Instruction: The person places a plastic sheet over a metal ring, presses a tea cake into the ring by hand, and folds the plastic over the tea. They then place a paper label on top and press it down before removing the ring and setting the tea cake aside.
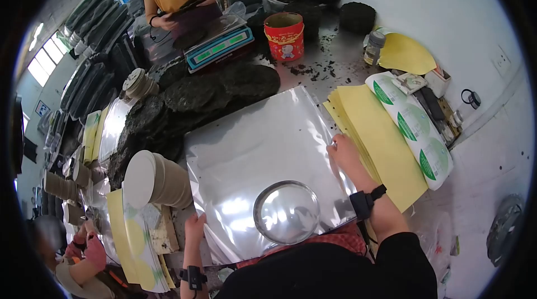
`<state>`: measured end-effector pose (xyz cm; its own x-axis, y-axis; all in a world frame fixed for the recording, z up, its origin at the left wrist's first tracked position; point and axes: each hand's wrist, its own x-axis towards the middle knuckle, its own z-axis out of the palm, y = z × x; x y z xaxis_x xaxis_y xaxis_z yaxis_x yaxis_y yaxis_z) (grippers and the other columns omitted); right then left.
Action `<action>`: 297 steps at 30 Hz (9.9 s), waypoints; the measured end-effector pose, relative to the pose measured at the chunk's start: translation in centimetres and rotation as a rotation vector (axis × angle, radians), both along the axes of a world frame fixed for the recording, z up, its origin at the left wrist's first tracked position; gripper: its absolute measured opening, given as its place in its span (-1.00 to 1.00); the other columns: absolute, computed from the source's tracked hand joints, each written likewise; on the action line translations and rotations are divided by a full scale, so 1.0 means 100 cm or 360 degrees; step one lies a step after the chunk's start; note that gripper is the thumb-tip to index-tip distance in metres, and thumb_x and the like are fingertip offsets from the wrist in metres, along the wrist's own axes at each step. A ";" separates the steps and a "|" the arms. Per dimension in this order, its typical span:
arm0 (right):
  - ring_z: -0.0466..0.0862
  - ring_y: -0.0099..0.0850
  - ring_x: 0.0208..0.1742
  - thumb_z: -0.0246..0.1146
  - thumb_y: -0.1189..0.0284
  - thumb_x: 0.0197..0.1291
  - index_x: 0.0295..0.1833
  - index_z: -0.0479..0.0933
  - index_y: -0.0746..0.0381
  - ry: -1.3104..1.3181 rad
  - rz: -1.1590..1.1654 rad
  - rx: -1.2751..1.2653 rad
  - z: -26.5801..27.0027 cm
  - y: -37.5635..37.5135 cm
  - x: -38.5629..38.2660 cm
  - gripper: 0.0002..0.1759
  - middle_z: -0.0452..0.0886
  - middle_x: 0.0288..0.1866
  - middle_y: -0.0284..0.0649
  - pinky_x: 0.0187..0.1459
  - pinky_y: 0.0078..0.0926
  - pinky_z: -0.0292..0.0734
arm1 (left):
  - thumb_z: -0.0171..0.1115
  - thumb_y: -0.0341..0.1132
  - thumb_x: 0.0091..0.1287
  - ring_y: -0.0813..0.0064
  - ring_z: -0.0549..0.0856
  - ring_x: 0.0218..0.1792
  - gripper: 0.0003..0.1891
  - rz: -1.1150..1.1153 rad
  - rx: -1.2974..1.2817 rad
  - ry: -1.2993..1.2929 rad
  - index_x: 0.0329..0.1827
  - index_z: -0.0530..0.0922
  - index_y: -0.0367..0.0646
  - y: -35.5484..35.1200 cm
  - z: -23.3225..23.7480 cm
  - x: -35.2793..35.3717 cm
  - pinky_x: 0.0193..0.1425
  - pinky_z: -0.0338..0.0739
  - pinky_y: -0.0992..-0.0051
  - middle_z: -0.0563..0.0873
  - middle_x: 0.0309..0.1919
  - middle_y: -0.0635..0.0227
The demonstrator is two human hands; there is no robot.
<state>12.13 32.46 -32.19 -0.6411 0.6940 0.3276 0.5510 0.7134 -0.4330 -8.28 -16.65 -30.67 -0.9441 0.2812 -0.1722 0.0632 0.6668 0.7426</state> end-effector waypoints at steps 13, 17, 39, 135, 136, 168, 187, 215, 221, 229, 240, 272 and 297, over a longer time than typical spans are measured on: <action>0.68 0.04 -0.31 0.15 0.14 0.28 -0.15 0.50 0.31 -0.0859 0.0172 0.0015 0.020 0.004 0.008 -0.61 0.66 -0.36 0.07 -0.21 -0.04 0.56 | 0.01 -0.16 0.47 -0.31 0.60 -0.25 -0.63 0.0026 -0.0429 0.0566 0.04 0.35 -0.36 0.031 -0.011 0.036 -0.21 0.45 -0.08 0.63 -0.34 -0.24; 0.67 -0.07 -0.17 0.26 0.23 0.17 -0.13 0.54 0.23 -0.0735 0.0000 -0.0246 0.021 0.008 0.006 -0.70 0.64 -0.29 -0.04 -0.21 -0.13 0.56 | 0.02 -0.13 0.46 -0.20 0.65 -0.25 -0.61 -0.0093 -0.0700 0.0355 0.08 0.38 -0.32 0.020 -0.003 0.024 -0.21 0.47 -0.04 0.66 -0.26 -0.19; 0.36 -0.18 0.42 0.01 0.53 0.19 0.37 0.30 0.30 -0.0375 0.0552 0.0318 -0.023 0.223 -0.242 -0.43 0.28 0.47 -0.09 0.35 -0.30 0.34 | 0.20 -0.43 0.22 0.02 0.58 -0.21 -0.81 -0.0752 -0.0214 0.0846 -0.10 0.55 -0.17 0.088 0.022 0.043 -0.08 0.48 0.13 0.63 -0.23 0.08; 0.22 -0.08 0.45 0.13 0.58 -0.07 0.45 0.22 0.22 0.0241 0.0801 -0.1298 -0.014 -0.037 -0.097 -0.17 0.24 0.38 0.15 0.45 -0.35 0.09 | 0.39 -0.27 0.19 0.24 0.63 -0.18 -0.85 -0.1738 0.0095 0.0295 -0.36 0.61 -0.11 -0.012 0.031 0.062 -0.09 0.52 0.32 0.64 -0.27 0.30; 0.25 -0.12 0.44 0.10 0.60 -0.07 0.44 0.23 0.23 0.0325 0.0838 -0.1400 -0.005 -0.040 -0.098 -0.19 0.27 0.37 0.10 0.43 -0.36 0.12 | 0.36 -0.28 0.22 0.25 0.63 -0.15 -0.89 -0.1771 0.0063 0.0289 -0.32 0.63 -0.10 -0.017 0.033 0.056 -0.05 0.51 0.31 0.65 -0.25 0.33; 0.09 -0.10 0.56 0.14 0.08 0.31 0.48 0.18 0.25 -0.0955 0.2222 -0.0263 0.073 -0.139 0.013 -0.26 0.10 0.54 0.04 0.52 -0.22 -0.01 | 0.26 -0.06 0.28 0.02 0.57 0.12 -0.34 -0.1434 -0.0199 0.0331 0.43 0.31 -0.05 0.058 0.122 0.018 0.22 0.43 0.20 0.60 0.08 0.02; 0.32 -0.31 0.44 0.12 0.53 0.13 0.41 0.31 0.15 0.0433 0.1147 0.0606 0.084 -0.071 -0.349 -0.35 0.44 0.36 -0.27 0.49 0.15 -0.14 | 0.22 -0.33 0.27 0.10 0.58 0.16 -0.52 -0.0571 -0.0695 0.1385 0.28 0.45 -0.14 -0.008 0.184 -0.101 0.17 0.48 0.14 0.57 0.18 0.09; 0.42 -0.08 0.35 0.06 0.62 -0.03 0.25 0.46 0.28 0.0623 0.1279 0.0062 0.166 -0.050 -0.060 -0.40 0.50 0.26 -0.10 0.46 0.04 -0.01 | -0.01 -0.06 0.44 0.04 0.31 0.42 -0.43 -0.1775 -0.0057 0.0302 0.46 0.26 -0.09 0.263 -0.042 -0.099 0.44 0.23 0.06 0.24 0.46 0.00; 0.46 -0.23 0.21 0.20 0.47 -0.08 -0.03 0.63 0.10 -0.0023 0.1496 0.0096 0.068 -0.086 -0.059 -0.60 0.54 0.07 -0.23 0.39 -0.04 0.12 | 0.34 -0.41 0.19 0.20 0.49 0.24 -0.29 -0.0680 0.0583 0.0247 0.44 0.29 -0.10 0.212 0.027 -0.044 0.32 0.40 0.32 0.38 0.27 0.12; 0.40 -0.10 0.21 0.44 0.13 -0.07 0.07 0.49 0.16 -0.0272 0.1550 -0.0202 0.108 -0.060 -0.127 -0.40 0.44 0.14 -0.10 0.24 -0.16 0.29 | 0.35 -0.42 0.15 0.02 0.44 0.26 -0.34 -0.0653 0.0492 0.0400 0.37 0.38 -0.11 0.226 0.047 -0.049 0.32 0.38 0.25 0.37 0.25 0.03; 0.16 0.12 0.49 0.19 -0.31 0.01 0.25 0.22 0.73 -0.1191 0.1906 0.0200 0.044 -0.064 -0.164 0.20 0.26 0.34 0.43 0.54 -0.05 -0.15 | 0.42 0.29 -0.02 -0.22 -0.14 0.53 0.36 -0.2287 -0.0484 0.0334 0.45 -0.23 -0.61 0.269 0.045 -0.067 0.57 -0.07 0.09 -0.13 0.49 -0.33; 0.05 0.28 0.50 0.48 0.45 -0.17 0.49 -0.02 0.42 -0.0829 0.1606 0.0056 0.031 -0.092 -0.152 0.13 0.05 0.48 0.33 0.48 0.14 -0.07 | 0.31 -0.22 0.24 0.04 0.46 0.28 -0.42 -0.1708 -0.0242 0.0077 0.29 0.39 -0.25 0.115 0.044 0.075 0.34 0.36 0.22 0.50 0.21 0.00; 0.55 -0.24 0.21 0.27 0.46 0.14 0.21 0.48 0.30 -0.0927 0.0975 0.0117 0.215 -0.047 -0.017 -0.52 0.64 0.08 -0.11 0.21 -0.15 0.42 | 0.09 -0.17 0.25 -0.01 0.69 -0.38 -0.23 -0.1477 -0.0357 0.0378 0.54 0.01 0.03 0.252 0.049 0.038 -0.27 0.56 0.10 0.69 -0.42 0.00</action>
